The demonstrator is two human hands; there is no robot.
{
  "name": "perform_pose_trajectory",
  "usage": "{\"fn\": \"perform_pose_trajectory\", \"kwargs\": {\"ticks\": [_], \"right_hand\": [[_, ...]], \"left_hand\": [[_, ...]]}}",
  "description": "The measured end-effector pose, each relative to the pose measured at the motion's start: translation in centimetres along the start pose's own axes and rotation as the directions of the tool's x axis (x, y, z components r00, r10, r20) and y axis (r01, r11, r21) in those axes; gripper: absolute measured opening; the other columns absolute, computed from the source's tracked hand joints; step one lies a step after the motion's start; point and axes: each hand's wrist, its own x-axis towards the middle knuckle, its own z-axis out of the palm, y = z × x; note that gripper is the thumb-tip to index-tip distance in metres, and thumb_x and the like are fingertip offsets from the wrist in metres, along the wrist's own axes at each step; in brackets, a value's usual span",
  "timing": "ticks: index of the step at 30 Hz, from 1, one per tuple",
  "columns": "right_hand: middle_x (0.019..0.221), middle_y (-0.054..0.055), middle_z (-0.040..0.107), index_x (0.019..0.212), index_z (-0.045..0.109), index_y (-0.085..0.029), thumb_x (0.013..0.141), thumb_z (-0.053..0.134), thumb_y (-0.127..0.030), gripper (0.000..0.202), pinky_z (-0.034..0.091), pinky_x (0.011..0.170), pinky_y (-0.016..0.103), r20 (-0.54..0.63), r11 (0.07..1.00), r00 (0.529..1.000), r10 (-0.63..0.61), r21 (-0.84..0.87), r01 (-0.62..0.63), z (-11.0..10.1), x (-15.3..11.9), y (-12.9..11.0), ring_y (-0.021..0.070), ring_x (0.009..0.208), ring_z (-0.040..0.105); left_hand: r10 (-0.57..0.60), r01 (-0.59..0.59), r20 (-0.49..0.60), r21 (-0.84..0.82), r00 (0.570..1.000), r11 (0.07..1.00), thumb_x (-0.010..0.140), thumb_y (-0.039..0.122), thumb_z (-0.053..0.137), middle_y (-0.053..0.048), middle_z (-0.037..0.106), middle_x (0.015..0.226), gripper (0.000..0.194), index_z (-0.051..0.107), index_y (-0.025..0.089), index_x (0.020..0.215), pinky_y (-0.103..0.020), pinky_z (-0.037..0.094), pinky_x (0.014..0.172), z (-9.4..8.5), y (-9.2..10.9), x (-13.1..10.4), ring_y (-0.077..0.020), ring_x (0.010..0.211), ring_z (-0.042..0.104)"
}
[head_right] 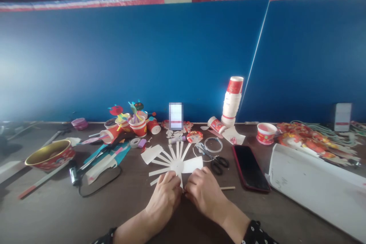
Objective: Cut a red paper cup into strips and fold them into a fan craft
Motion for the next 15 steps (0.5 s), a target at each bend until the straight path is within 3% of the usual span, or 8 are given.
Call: {"fn": "perform_pose_trajectory", "kwargs": {"ticks": [2,7,13,15], "right_hand": [[0.081,-0.002,0.064,0.077,0.06,-0.021,0.082,0.059,-0.027,0.008,0.024,0.069,0.033,-0.003,1.0,1.0,0.003,-0.014,-0.003,-0.1,0.3,-0.3,0.0158,0.083,0.05],[0.072,-0.002,0.063,0.068,0.057,-0.02,0.086,0.053,-0.023,0.019,0.022,0.067,0.035,-0.018,0.998,1.0,-0.023,-0.061,0.022,0.4,0.8,-0.5,0.0157,0.078,0.048],[0.076,0.0,0.063,0.075,0.059,-0.019,0.087,0.046,-0.017,0.017,0.024,0.071,0.036,-0.015,0.997,0.998,-0.058,-0.053,0.057,1.0,0.9,-0.4,0.016,0.079,0.048],[0.076,0.0,0.063,0.075,0.059,-0.019,0.085,0.046,-0.015,0.017,0.024,0.07,0.035,-0.001,0.999,0.999,-0.036,-0.036,0.036,0.8,1.0,-0.6,0.0161,0.079,0.048]], "left_hand": [[-0.058,0.058,0.015,0.004,0.998,0.998,0.08,0.002,0.048,-0.001,0.054,0.071,0.025,0.054,0.016,0.06,-0.03,0.031,0.066,-0.9,0.1,0.1,-0.0161,0.08,0.045],[-0.015,0.015,0.041,-0.011,0.999,1.0,0.079,0.004,0.05,-0.001,0.057,0.073,0.02,0.056,0.015,0.064,-0.03,0.031,0.067,-2.7,0.5,0.4,-0.0174,0.085,0.046],[-0.086,0.086,-0.009,0.003,0.996,0.996,0.079,0.001,0.048,-0.001,0.056,0.07,0.024,0.055,0.016,0.061,-0.03,0.031,0.065,-1.2,0.2,0.3,-0.0166,0.081,0.046],[-0.061,0.061,-0.017,-0.015,0.998,0.998,0.079,0.006,0.052,-0.002,0.056,0.07,0.019,0.057,0.016,0.064,-0.032,0.031,0.067,-0.6,-0.2,-0.1,-0.018,0.083,0.047]]}}
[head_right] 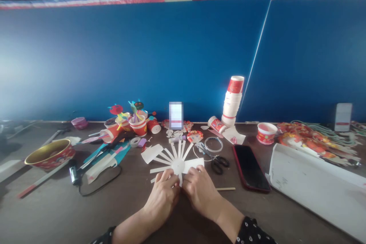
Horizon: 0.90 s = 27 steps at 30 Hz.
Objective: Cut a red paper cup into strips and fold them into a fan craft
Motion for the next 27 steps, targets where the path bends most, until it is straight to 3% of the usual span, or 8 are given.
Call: {"fn": "perform_pose_trajectory", "kwargs": {"ticks": [4,11,21,27], "right_hand": [[0.076,0.001,0.062,0.073,0.06,-0.018,0.08,0.049,-0.013,0.015,0.025,0.07,0.034,0.047,0.996,0.997,0.064,0.059,-0.067,-0.6,0.7,-0.3,0.0164,0.079,0.048],[0.073,0.002,0.063,0.068,0.06,-0.018,0.074,0.051,-0.011,0.012,0.027,0.07,0.032,0.097,0.985,0.986,0.138,0.093,-0.147,-0.9,1.4,-0.5,0.0178,0.081,0.05],[0.073,0.0,0.065,0.069,0.062,-0.02,0.077,0.05,-0.015,0.015,0.03,0.072,0.03,0.092,0.927,0.947,0.306,0.198,-0.319,-0.3,0.6,-0.5,0.0177,0.079,0.054],[0.071,-0.003,0.064,0.076,0.06,-0.022,0.074,0.052,-0.011,0.014,0.033,0.065,0.026,0.093,0.868,0.917,0.388,0.297,-0.397,0.2,0.6,-0.3,0.0156,0.073,0.055]], "left_hand": [[-0.027,0.025,-0.037,-0.032,0.999,0.999,0.079,0.013,0.056,-0.002,0.058,0.073,0.016,0.058,0.016,0.064,-0.034,0.032,0.072,-0.1,-0.3,-0.8,-0.0191,0.085,0.047],[-0.056,0.046,-0.135,-0.073,0.989,0.996,0.082,0.011,0.049,-0.004,0.059,0.077,0.017,0.059,0.017,0.069,-0.036,0.033,0.076,-0.4,0.0,-1.3,-0.0212,0.088,0.046],[0.039,-0.036,-0.048,0.054,0.998,0.998,0.082,0.012,0.048,-0.007,0.058,0.08,0.017,0.063,0.016,0.073,-0.036,0.034,0.076,0.4,0.3,-1.6,-0.0219,0.09,0.045],[0.062,-0.049,-0.096,0.131,0.993,0.99,0.084,0.01,0.045,-0.008,0.056,0.077,0.022,0.064,0.016,0.075,-0.036,0.034,0.076,0.7,0.3,-1.5,-0.0225,0.091,0.044]]}}
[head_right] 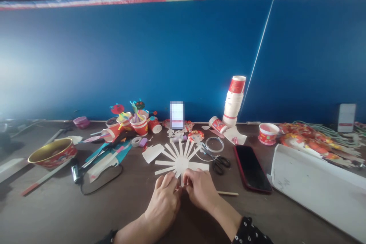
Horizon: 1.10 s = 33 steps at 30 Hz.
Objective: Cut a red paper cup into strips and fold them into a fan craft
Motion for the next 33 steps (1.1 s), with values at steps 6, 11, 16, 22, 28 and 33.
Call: {"fn": "perform_pose_trajectory", "kwargs": {"ticks": [6,11,16,22,28,33], "right_hand": [[0.074,0.0,0.063,0.074,0.061,-0.021,0.086,0.048,-0.019,0.017,0.031,0.073,0.031,-0.095,0.989,0.985,-0.144,-0.041,0.14,-0.6,-1.1,0.3,0.0176,0.079,0.053],[0.079,0.001,0.063,0.083,0.061,-0.021,0.089,0.044,-0.015,0.019,0.029,0.077,0.034,-0.033,0.913,0.928,-0.37,-0.196,0.357,-0.9,-2.3,0.3,0.0176,0.082,0.05],[0.082,0.001,0.062,0.086,0.06,-0.019,0.086,0.049,-0.012,0.013,0.031,0.074,0.032,0.034,0.873,0.924,-0.38,-0.317,0.37,0.0,-2.6,0.1,0.0168,0.08,0.049],[0.081,0.0,0.061,0.08,0.058,-0.019,0.084,0.053,-0.01,0.01,0.032,0.071,0.031,0.007,0.863,0.922,-0.387,-0.351,0.364,0.7,-2.5,0.2,0.0149,0.078,0.05],[0.082,-0.003,0.061,0.083,0.057,-0.02,0.081,0.058,-0.01,0.01,0.031,0.073,0.031,-0.025,0.864,0.927,-0.375,-0.371,0.34,1.1,-2.5,0.4,0.0151,0.08,0.05],[0.08,-0.003,0.06,0.082,0.055,-0.02,0.081,0.059,-0.012,0.009,0.03,0.074,0.031,-0.054,0.844,0.915,-0.4,-0.411,0.345,1.5,-2.4,0.4,0.0152,0.079,0.05]], "left_hand": [[0.018,-0.017,-0.036,0.034,0.999,0.999,0.083,0.009,0.049,-0.006,0.057,0.08,0.018,0.062,0.014,0.072,-0.037,0.032,0.075,0.6,0.1,0.0,-0.0218,0.091,0.045],[0.027,-0.027,0.021,0.007,0.999,1.0,0.08,0.013,0.056,-0.006,0.056,0.081,0.009,0.06,0.014,0.071,-0.037,0.031,0.077,0.6,0.0,-0.1,-0.0228,0.093,0.044],[0.016,-0.017,0.031,0.009,0.999,1.0,0.083,0.01,0.051,-0.006,0.055,0.081,0.015,0.059,0.014,0.071,-0.038,0.031,0.076,0.5,0.0,-0.1,-0.0222,0.09,0.045],[-0.024,0.026,0.096,-0.019,0.995,0.999,0.082,0.01,0.051,-0.007,0.057,0.083,0.013,0.06,0.014,0.073,-0.037,0.033,0.078,-0.2,0.2,0.2,-0.0227,0.093,0.045],[-0.078,0.082,0.139,-0.025,0.987,0.996,0.082,0.008,0.047,-0.009,0.059,0.09,0.018,0.063,0.014,0.08,-0.039,0.034,0.083,-0.5,0.4,0.2,-0.0236,0.097,0.045],[-0.099,0.102,0.133,-0.018,0.986,0.995,0.085,0.008,0.042,-0.009,0.06,0.093,0.023,0.064,0.014,0.083,-0.04,0.035,0.086,-0.2,0.4,0.1,-0.0233,0.098,0.047]]}}
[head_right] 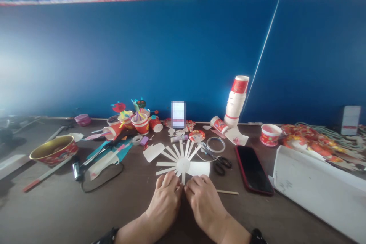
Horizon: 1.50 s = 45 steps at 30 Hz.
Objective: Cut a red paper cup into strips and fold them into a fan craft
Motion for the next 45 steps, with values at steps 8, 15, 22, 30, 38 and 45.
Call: {"fn": "perform_pose_trajectory", "kwargs": {"ticks": [8,15,22,30,38,45], "right_hand": [[0.082,-0.003,0.06,0.082,0.054,-0.02,0.08,0.059,-0.012,0.01,0.03,0.076,0.03,-0.027,1.0,1.0,0.012,0.003,-0.012,0.2,-0.1,0.0,0.0139,0.08,0.05],[0.085,-0.002,0.061,0.085,0.056,-0.02,0.081,0.059,-0.015,0.007,0.03,0.078,0.031,-0.03,1.0,0.999,0.012,-0.021,-0.013,0.2,-0.1,0.0,0.0148,0.082,0.05],[0.078,-0.002,0.06,0.082,0.057,-0.019,0.082,0.058,-0.014,0.005,0.031,0.076,0.031,-0.043,0.998,0.999,0.004,-0.059,-0.006,-0.3,0.3,-0.2,0.014,0.079,0.051],[0.08,-0.001,0.061,0.081,0.058,-0.02,0.08,0.061,-0.016,0.005,0.03,0.08,0.032,-0.049,0.999,0.999,0.001,-0.042,-0.003,-0.3,0.7,0.0,0.015,0.082,0.051],[0.086,-0.001,0.063,0.088,0.062,-0.021,0.083,0.056,-0.012,0.012,0.033,0.079,0.029,-0.067,0.983,0.981,0.181,0.035,-0.179,-0.4,0.4,0.2,0.0139,0.084,0.052],[0.085,0.0,0.063,0.092,0.063,-0.021,0.079,0.059,-0.011,0.017,0.033,0.082,0.03,-0.087,0.993,0.99,0.113,0.054,-0.109,-0.4,0.0,-0.1,0.0159,0.084,0.051]], "left_hand": [[-0.006,0.006,0.001,0.025,1.0,1.0,0.087,0.011,0.042,-0.011,0.061,0.1,0.023,0.065,0.012,0.09,-0.042,0.036,0.088,-0.1,0.0,0.1,-0.0252,0.103,0.047],[-0.028,0.029,-0.019,0.03,0.999,0.999,0.086,0.011,0.045,-0.009,0.06,0.106,0.021,0.064,0.013,0.094,-0.043,0.034,0.091,0.1,0.0,0.2,-0.0258,0.11,0.043],[-0.035,0.034,-0.124,-0.013,0.992,0.999,0.09,0.013,0.041,-0.005,0.059,0.101,0.021,0.061,0.018,0.094,-0.041,0.032,0.092,0.9,0.1,-0.4,-0.0219,0.108,0.044],[-0.069,0.07,-0.084,0.009,0.994,0.998,0.087,0.011,0.043,-0.008,0.057,0.101,0.02,0.061,0.016,0.092,-0.041,0.033,0.091,1.6,0.0,0.0,-0.0239,0.109,0.042],[-0.109,0.109,0.037,0.0,0.993,0.994,0.087,0.011,0.042,-0.009,0.056,0.104,0.021,0.061,0.015,0.095,-0.042,0.033,0.091,0.2,0.3,0.7,-0.0239,0.104,0.045],[-0.09,0.093,0.139,-0.015,0.986,0.996,0.087,0.015,0.041,-0.012,0.057,0.108,0.024,0.062,0.013,0.099,-0.043,0.034,0.093,-1.4,0.4,1.1,-0.0262,0.109,0.043]]}}
